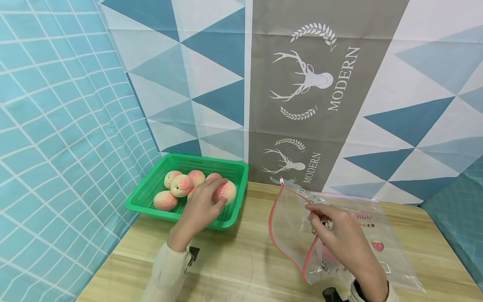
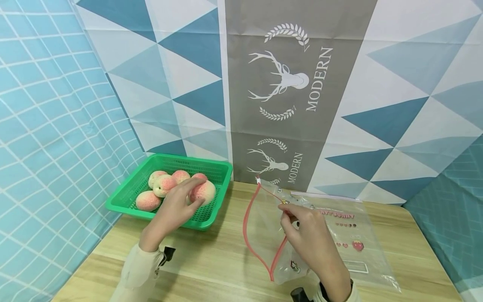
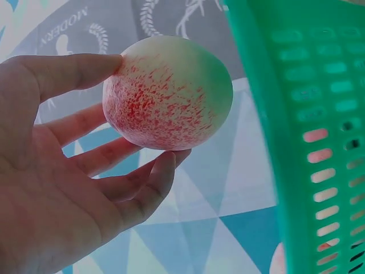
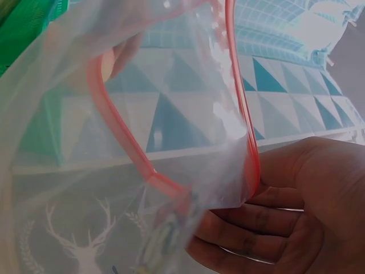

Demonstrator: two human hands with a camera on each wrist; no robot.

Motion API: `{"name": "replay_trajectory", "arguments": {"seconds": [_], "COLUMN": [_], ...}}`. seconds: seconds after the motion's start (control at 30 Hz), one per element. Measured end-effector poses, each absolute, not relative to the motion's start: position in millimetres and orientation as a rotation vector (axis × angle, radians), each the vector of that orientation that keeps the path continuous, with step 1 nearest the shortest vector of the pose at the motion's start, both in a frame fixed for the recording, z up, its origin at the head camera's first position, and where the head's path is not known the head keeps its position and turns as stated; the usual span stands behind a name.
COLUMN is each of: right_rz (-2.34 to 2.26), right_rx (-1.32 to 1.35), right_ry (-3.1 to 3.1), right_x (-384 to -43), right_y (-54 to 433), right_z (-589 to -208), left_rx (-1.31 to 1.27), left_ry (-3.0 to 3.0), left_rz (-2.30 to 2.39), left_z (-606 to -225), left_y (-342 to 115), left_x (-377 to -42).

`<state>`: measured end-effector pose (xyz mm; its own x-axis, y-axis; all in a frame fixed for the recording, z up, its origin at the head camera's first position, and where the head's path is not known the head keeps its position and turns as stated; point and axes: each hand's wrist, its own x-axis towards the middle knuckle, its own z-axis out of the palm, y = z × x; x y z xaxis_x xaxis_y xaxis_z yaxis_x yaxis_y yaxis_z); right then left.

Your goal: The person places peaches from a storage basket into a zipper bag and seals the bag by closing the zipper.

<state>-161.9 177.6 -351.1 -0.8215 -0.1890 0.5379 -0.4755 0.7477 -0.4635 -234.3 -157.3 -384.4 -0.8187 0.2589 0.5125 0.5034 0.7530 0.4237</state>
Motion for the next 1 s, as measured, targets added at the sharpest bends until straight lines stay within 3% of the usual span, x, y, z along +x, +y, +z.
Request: {"name": "replay_trajectory", "arguments": {"seconds": [1.0], "right_rz": [0.836], "right_rx": [0.563], "right_ry": [-2.433], "right_x": [-164], "right_y": [175], "right_z": [-353], "left_rx": [-0.763], "left_ry": [-2.384], "left_rz": [-0.799], "left_z": [-355], "left_y": [-136], "left_x": [-193]}}
